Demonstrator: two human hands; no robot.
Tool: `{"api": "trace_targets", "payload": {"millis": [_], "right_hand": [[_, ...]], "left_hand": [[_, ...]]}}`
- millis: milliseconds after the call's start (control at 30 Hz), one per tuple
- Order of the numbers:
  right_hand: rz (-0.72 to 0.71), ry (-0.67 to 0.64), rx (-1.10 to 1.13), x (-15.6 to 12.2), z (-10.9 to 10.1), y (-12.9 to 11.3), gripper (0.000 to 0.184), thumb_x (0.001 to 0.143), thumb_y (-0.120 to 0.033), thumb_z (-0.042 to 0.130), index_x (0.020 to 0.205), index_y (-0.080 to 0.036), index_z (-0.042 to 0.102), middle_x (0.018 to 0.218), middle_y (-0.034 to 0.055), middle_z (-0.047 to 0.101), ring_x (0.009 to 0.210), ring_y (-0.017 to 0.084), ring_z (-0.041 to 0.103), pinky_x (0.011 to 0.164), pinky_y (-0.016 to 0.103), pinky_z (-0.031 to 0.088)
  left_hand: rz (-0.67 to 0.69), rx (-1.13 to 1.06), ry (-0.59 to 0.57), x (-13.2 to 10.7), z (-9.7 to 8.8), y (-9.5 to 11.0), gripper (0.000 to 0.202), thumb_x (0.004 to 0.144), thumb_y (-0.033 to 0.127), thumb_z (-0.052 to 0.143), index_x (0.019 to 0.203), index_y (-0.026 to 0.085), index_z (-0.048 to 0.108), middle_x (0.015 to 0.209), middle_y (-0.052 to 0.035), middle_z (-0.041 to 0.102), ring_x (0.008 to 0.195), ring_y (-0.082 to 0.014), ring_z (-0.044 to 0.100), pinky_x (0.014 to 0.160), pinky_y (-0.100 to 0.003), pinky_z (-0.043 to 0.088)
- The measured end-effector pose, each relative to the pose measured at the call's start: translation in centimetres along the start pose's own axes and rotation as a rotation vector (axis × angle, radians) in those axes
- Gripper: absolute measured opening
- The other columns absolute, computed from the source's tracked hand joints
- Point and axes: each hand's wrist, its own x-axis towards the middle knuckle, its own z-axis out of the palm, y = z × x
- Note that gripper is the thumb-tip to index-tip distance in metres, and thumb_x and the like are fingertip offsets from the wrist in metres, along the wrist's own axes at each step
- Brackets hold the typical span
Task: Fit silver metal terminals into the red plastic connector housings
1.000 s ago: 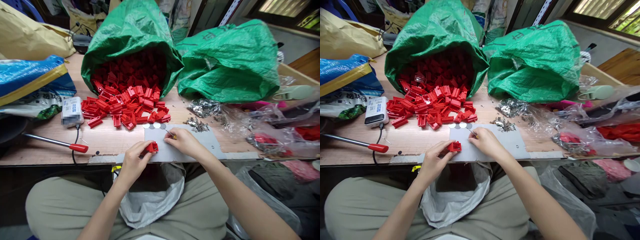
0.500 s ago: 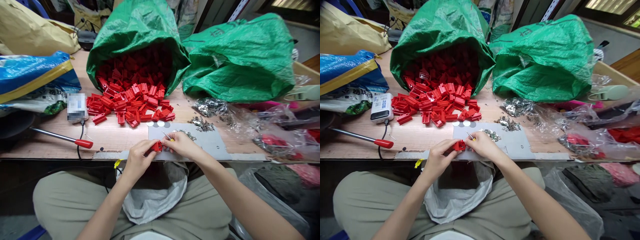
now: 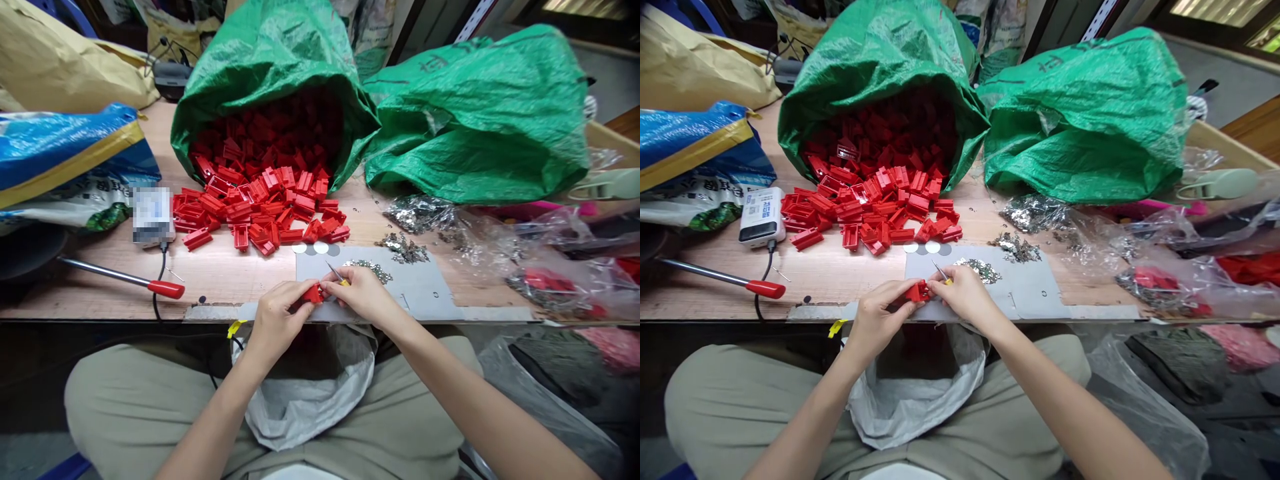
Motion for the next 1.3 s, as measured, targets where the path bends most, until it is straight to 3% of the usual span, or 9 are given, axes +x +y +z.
{"api": "trace_targets", "payload": {"millis": [133,367,667,933,1100,1167,1300], "right_hand": [[-0.014,0.017,-0.037,-0.1,0.2,0.1,0.017,0.080,-0.030,0.063,0.084,-0.014,0.070,0.071,0.0027,0.069,0.051,0.010,0.049,0.050,0.021,0.037],[-0.125,0.192,-0.405,-1.3,0.7,-0.5,0.018,0.082,-0.024,0.060,0.068,-0.016,0.068,0.058,0.0005,0.059,0.057,0.013,0.050,0.057,0.025,0.033],[-0.120,0.187,-0.236,-1.3,0.9,0.3,0.023,0.084,-0.029,0.056,0.066,-0.016,0.064,0.064,0.0013,0.064,0.059,0.013,0.051,0.058,0.023,0.034],[-0.125,0.247,-0.325,-1.3,1.5,0.7,0.026,0.084,-0.030,0.060,0.062,-0.017,0.059,0.058,0.0000,0.060,0.058,0.014,0.050,0.058,0.025,0.032],[-0.120,0.203,-0.256,-1.7,1.6,0.5,0.029,0.087,-0.032,0.059,0.062,-0.017,0.061,0.062,0.0010,0.064,0.061,0.014,0.056,0.061,0.025,0.036],[-0.170,0.133,-0.219,-2.0,0.8,0.7,0.031,0.091,-0.038,0.055,0.071,-0.017,0.066,0.065,0.0012,0.065,0.064,0.015,0.058,0.063,0.025,0.038],[-0.300,0.010,-0.321,-2.7,-2.1,1.4,0.041,0.101,-0.044,0.036,0.112,-0.019,0.066,0.074,0.0009,0.065,0.069,0.016,0.059,0.068,0.027,0.042]], "left_hand": [[-0.007,0.002,-0.010,0.0,0.0,0.0,0.034,0.087,0.012,0.064,0.120,0.020,0.069,0.109,-0.0047,0.074,0.099,-0.0166,0.067,0.087,-0.029,0.054],[-0.004,0.006,-0.009,0.1,0.0,0.0,0.033,0.088,0.015,0.065,0.120,0.019,0.068,0.107,-0.0047,0.074,0.097,-0.0158,0.067,0.085,-0.027,0.053],[-0.010,-0.005,-0.001,0.0,0.0,0.0,0.033,0.087,0.016,0.066,0.120,0.020,0.069,0.106,-0.0049,0.074,0.094,-0.0155,0.068,0.083,-0.026,0.053],[0.012,0.024,0.014,0.0,0.0,0.0,0.034,0.085,0.013,0.066,0.118,0.018,0.070,0.103,-0.0048,0.075,0.093,-0.0152,0.068,0.083,-0.026,0.053],[0.008,0.021,0.008,-0.1,0.0,-0.1,0.035,0.084,0.010,0.066,0.118,0.019,0.070,0.103,-0.0039,0.075,0.093,-0.0157,0.068,0.085,-0.027,0.053],[-0.006,0.021,0.007,-0.2,0.1,-0.2,0.036,0.085,0.011,0.066,0.119,0.020,0.070,0.102,-0.0033,0.075,0.092,-0.0156,0.068,0.085,-0.027,0.053],[-0.026,-0.007,-0.005,-0.2,0.1,-0.3,0.033,0.087,0.013,0.064,0.119,0.021,0.069,0.106,-0.0039,0.074,0.095,-0.0157,0.067,0.085,-0.027,0.052]]}}
